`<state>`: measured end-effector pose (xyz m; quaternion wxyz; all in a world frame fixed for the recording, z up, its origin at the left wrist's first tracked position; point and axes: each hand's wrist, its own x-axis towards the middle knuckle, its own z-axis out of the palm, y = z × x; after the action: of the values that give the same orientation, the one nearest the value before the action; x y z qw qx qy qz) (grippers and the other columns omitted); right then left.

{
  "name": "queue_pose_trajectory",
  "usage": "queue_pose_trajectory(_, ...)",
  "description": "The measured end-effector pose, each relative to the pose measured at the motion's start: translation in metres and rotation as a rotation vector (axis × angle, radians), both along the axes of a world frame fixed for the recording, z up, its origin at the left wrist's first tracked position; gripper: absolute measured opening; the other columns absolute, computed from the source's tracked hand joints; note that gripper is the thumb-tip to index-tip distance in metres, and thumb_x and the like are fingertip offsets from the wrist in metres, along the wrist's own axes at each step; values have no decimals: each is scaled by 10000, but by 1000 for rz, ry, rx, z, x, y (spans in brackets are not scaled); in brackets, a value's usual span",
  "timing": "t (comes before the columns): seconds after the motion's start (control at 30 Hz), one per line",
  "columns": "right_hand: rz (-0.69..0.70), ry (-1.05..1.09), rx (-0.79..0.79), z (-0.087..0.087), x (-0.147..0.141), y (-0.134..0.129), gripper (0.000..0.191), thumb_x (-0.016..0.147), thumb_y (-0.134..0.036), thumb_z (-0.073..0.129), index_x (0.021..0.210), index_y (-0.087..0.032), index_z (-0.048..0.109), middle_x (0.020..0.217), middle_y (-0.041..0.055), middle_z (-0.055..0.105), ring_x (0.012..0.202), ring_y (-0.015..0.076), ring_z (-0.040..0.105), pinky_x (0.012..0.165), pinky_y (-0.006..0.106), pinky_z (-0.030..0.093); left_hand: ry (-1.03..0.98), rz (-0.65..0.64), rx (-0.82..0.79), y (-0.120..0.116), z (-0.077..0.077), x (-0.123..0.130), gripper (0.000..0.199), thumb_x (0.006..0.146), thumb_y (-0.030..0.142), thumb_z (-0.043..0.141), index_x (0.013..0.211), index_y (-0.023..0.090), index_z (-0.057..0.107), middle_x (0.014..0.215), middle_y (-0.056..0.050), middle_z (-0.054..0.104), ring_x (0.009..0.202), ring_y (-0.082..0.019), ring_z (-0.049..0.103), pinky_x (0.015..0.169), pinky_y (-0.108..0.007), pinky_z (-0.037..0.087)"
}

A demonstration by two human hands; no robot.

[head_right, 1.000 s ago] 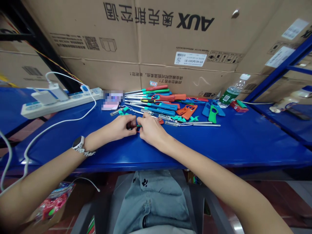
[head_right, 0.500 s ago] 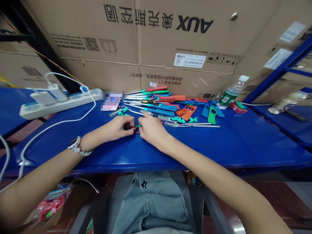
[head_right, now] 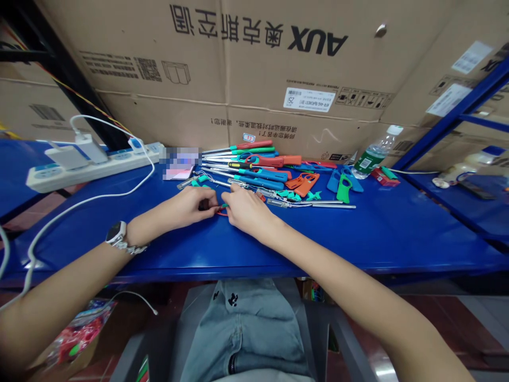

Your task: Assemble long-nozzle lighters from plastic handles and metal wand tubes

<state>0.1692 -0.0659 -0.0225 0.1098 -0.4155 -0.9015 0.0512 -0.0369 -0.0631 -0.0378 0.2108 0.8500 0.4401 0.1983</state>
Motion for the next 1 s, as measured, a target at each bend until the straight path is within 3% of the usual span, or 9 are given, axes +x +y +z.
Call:
queue_pose_trajectory(0.13,7,40,-22,-2,3,3,142,914,-76,562,863,-162,663,1004,80,608,786,167,518,694,314,324,10,36,22,-6,1,7,93,855,213,604,768,207,572,737,-19,641,661,-165,565,650,-320,417)
queue_pose_trajectory(0.27,-28,70,-18,-4,2,-1,130,898,-82,573,890,-168,670,979,70,606,787,175,516,674,311,303,132,266,9,-12,0,22,131,804,313,655,790,221,563,782,-29,666,717,-208,600,669,-349,411)
queue_pose_trajectory(0.37,-66,55,-19,-3,-2,-5,169,897,-72,557,934,-164,694,990,76,616,774,171,507,656,314,279,223,351,-4,-11,0,31,169,801,359,650,781,227,546,820,-42,683,842,-266,642,771,-403,432)
queue_pose_trajectory(0.47,-85,11,-24,0,-6,-8,237,896,-42,537,994,-153,721,1038,96,638,764,162,510,659,320,276,267,358,-7,-10,0,34,187,817,382,634,789,229,531,857,-53,690,922,-297,652,836,-445,433)
queue_pose_trajectory(0.7,-101,-43,-12,6,-10,-9,271,900,-44,540,1055,-143,739,1044,107,662,746,156,516,666,334,292,261,343,-6,-9,-1,33,185,836,376,624,799,225,522,851,-51,693,907,-285,646,842,-453,430)
queue_pose_trajectory(1.0,-53,54,84,-12,6,-5,161,977,-186,553,1013,-168,709,1125,99,632,760,155,513,662,319,319,205,303,66,-7,-7,28,206,834,369,635,764,227,503,783,-42,675,835,-265,619,798,-431,431)
